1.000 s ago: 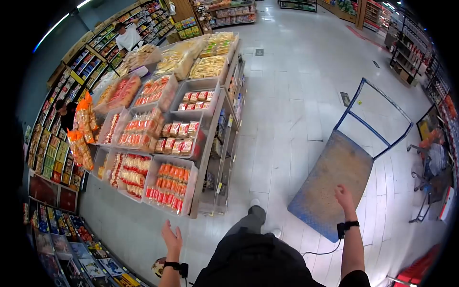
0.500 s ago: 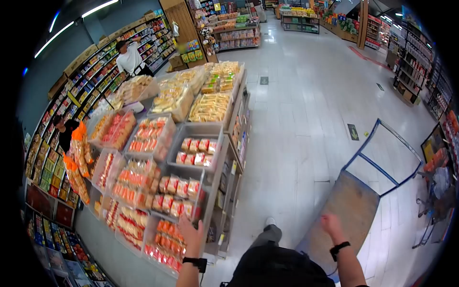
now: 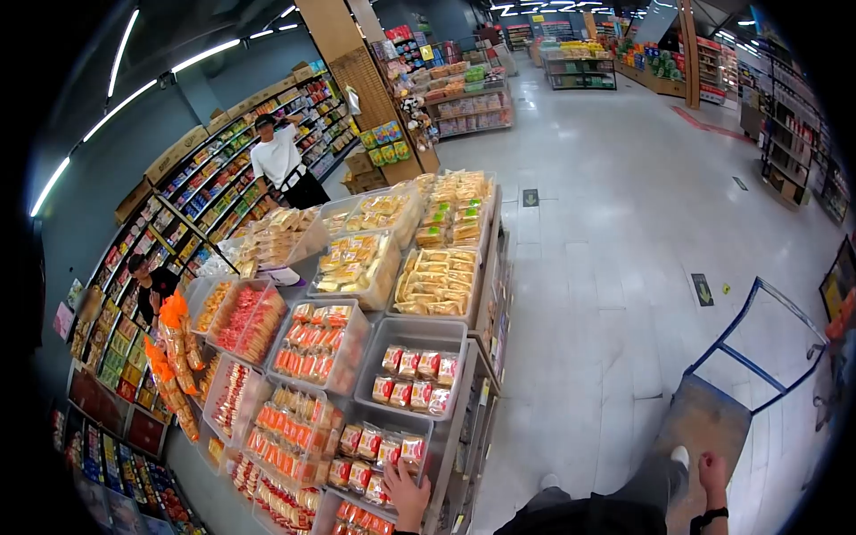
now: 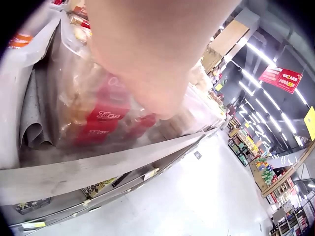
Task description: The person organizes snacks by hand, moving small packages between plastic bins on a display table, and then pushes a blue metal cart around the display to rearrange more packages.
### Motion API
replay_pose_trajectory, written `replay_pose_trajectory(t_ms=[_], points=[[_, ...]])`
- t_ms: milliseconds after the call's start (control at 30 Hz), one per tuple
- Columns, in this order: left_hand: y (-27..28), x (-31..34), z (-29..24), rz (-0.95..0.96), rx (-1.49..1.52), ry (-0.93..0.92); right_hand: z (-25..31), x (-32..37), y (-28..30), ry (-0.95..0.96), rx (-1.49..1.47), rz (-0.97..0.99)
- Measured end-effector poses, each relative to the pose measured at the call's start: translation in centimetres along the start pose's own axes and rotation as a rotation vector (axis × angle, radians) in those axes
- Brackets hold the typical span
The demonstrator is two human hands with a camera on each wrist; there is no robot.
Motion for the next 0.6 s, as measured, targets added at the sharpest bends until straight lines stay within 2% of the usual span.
replay_pose_trajectory(t_ms=[67,167,200,233,267,300,333,367,433,467,533,600], points=[[-0.2,0.2,-0.1,-0.001,-0.022,-0.002,5.2,-4.1,-1.0,0.158,-0.034,-0.022],[0.7,-0.4,-1.4,-0.041,-0.045,-0.03,17.2,-9.3,-2.7,0.369,-0.026,0.112],[1.2,-0.2,-1.7,-0.043,-0.054,-0.041,22.1,-9.9,-2.1,0.403,-0.155,0.093],[0.8,-0.2,-1.5,-0.054,-0.071,-0.055,24.6,-11.3,-2.9,0.443,-0.247,0.107],[0.8,-0.3,-1.5,-0.03,-0.055,-0.042,29.0,-11.6,-2.3,0.437,-0.25,0.137],[0.5,-0.3,-1.5,-0.032,-0.085,-0.05,33.0,-11.0,-0.4,0.431,-0.39,0.121],[0.5,-0.2,-1.5,-0.001,-0.103,-0.03,37.7,-10.4,2.0,0.499,-0.415,0.138],[0.4,-0.2,-1.5,-0.006,-0.118,-0.036,44.8,-7.7,7.2,0.576,-0.512,0.13],[-0.1,-0.1,-1.1,-0.023,-0.128,-0.049,54.0,-1.4,16.7,0.966,-0.385,-0.072],[-0.4,-0.2,-1.0,-0.028,-0.129,-0.053,56.0,1.4,21.2,1.122,-0.268,-0.189],[-0.9,0.0,-1.1,-0.011,-0.126,-0.051,56.3,5.5,31.5,1.497,-0.312,-0.15],[-0.6,-0.1,-1.0,-0.01,-0.126,-0.047,56.9,9.0,36.0,1.712,-0.218,-0.17]])
Point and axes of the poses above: each hand's wrist, its own x-axis away from the middle knuckle, its own y-axis out of the back of the hand, z = x × y, the point moved 9 cm from there along -x, towards the middle knuckle, and after that the axes turned 6 degrees about -z, right-handed, at the moved point
